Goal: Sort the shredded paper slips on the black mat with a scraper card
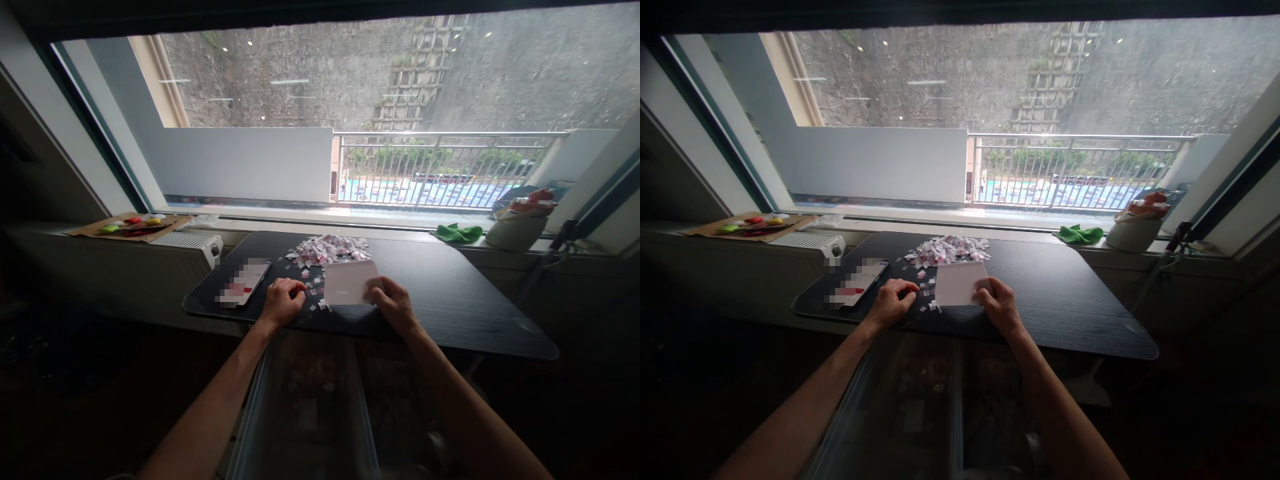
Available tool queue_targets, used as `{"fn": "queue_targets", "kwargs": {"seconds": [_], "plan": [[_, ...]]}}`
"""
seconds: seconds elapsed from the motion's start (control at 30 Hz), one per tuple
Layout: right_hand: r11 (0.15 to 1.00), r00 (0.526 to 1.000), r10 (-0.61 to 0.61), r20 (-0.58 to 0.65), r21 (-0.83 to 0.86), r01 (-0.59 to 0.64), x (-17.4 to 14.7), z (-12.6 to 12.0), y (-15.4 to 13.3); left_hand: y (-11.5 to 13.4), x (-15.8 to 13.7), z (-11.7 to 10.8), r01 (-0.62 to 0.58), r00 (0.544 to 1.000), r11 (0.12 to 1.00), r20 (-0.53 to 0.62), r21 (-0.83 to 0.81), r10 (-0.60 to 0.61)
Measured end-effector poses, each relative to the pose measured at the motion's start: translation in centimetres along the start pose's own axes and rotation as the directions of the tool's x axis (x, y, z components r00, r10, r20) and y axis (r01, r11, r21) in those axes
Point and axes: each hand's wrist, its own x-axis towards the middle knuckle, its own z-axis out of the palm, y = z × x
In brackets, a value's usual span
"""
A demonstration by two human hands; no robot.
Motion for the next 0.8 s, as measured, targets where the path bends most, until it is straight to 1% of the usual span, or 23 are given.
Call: {"fn": "queue_targets", "kwargs": {"seconds": [0.07,0.2,0.23,0.33,0.43,0.63,0.73,0.8], "plan": [[1.0,0.999,-0.007,-0.037,-0.018,0.006,-0.05,-0.15,0.02,0.0,0.02,0.03,0.003,1.0,1.0,0.0,0.002,-0.003],[0.999,0.999,-0.033,0.025,0.019,0.032,-0.14,-0.16,0.15,0.07,0.02,0.07,0.005,1.0,1.0,-0.001,0.007,-0.005],[0.999,0.999,-0.032,0.022,0.016,0.031,-0.15,-0.15,0.13,0.08,0.01,0.07,0.005,1.0,1.0,-0.002,0.006,-0.005],[1.0,0.999,-0.009,-0.053,-0.002,0.009,-0.16,-0.18,-0.09,0.14,-0.02,0.01,0.007,1.0,1.0,-0.004,0.004,-0.007],[1.0,0.994,0.013,-0.109,0.025,-0.01,-0.17,-0.24,-0.28,0.22,-0.03,-0.09,0.011,1.0,1.0,-0.003,0.003,-0.011],[0.999,0.994,0.023,-0.103,0.025,-0.02,0.02,-0.46,0.45,0.34,-0.02,-0.05,0.013,1.0,1.0,-0.005,-0.005,-0.013],[0.997,0.988,0.032,-0.149,0.071,-0.022,0.03,-0.54,0.57,0.23,0.0,0.07,0.005,1.0,1.0,-0.012,-0.012,-0.005],[0.995,0.992,0.021,-0.124,0.103,-0.008,-0.05,-0.4,0.35,0.12,0.01,0.12,0.003,1.0,1.0,-0.013,-0.016,-0.003]]}}
